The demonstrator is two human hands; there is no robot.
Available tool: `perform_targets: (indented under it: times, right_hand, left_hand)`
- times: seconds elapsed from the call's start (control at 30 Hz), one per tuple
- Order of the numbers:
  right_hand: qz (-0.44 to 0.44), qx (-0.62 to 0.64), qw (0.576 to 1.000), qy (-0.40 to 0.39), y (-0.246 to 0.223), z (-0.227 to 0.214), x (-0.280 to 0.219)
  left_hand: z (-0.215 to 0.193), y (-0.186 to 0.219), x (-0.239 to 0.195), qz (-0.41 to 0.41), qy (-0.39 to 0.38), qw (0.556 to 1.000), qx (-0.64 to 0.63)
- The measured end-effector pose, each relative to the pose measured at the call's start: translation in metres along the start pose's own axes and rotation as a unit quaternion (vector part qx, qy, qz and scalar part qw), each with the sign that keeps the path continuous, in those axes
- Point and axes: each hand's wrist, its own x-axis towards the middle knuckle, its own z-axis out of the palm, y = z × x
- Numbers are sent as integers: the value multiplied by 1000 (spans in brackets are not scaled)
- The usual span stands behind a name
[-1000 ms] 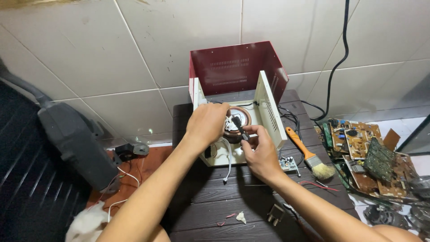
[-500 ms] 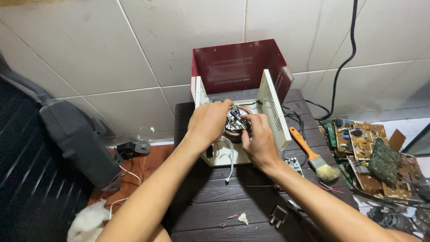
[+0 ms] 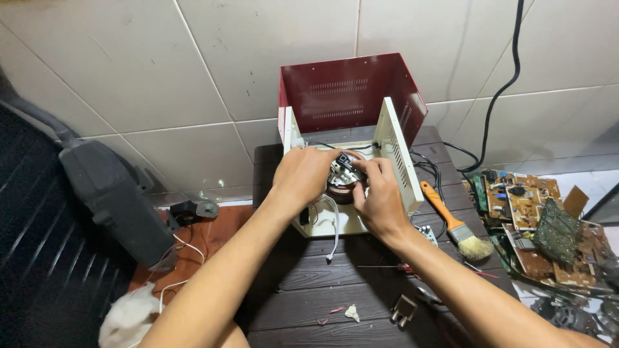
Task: The person works on an open electronic device, manipulating wires and components inside a red and white casing. They use pliers to strip wire insulation and connect a small black component to the internal wiring.
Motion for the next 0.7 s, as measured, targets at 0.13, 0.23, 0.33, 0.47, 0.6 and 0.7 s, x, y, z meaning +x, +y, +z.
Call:
perform_targets:
  times: [0.13, 0.23, 0.33, 0.47, 0.6, 0.7]
  right_hand:
    - [-2, 5, 1000, -2, 4, 2, 0]
    - [-6, 1, 1000, 0, 4, 2, -1]
    - [-4, -2, 1000, 2, 4, 1, 0]
    - [27, 9, 1000, -13, 4, 0, -2]
    - [59, 27, 998, -20, -1, -1, -2]
    - [103, 47, 993, -33, 0, 0, -2]
  left_hand:
    - [2, 0, 0, 5, -7, 1000, 14]
    - [4, -1, 1, 4, -10, 1000, 24]
    - [1, 1, 1, 8, -13, 999, 32]
    - [2, 1, 1, 12, -16, 999, 31]
    - [7, -2, 4, 11, -20, 999, 24]
    - [23, -10, 10, 11, -9, 999, 38]
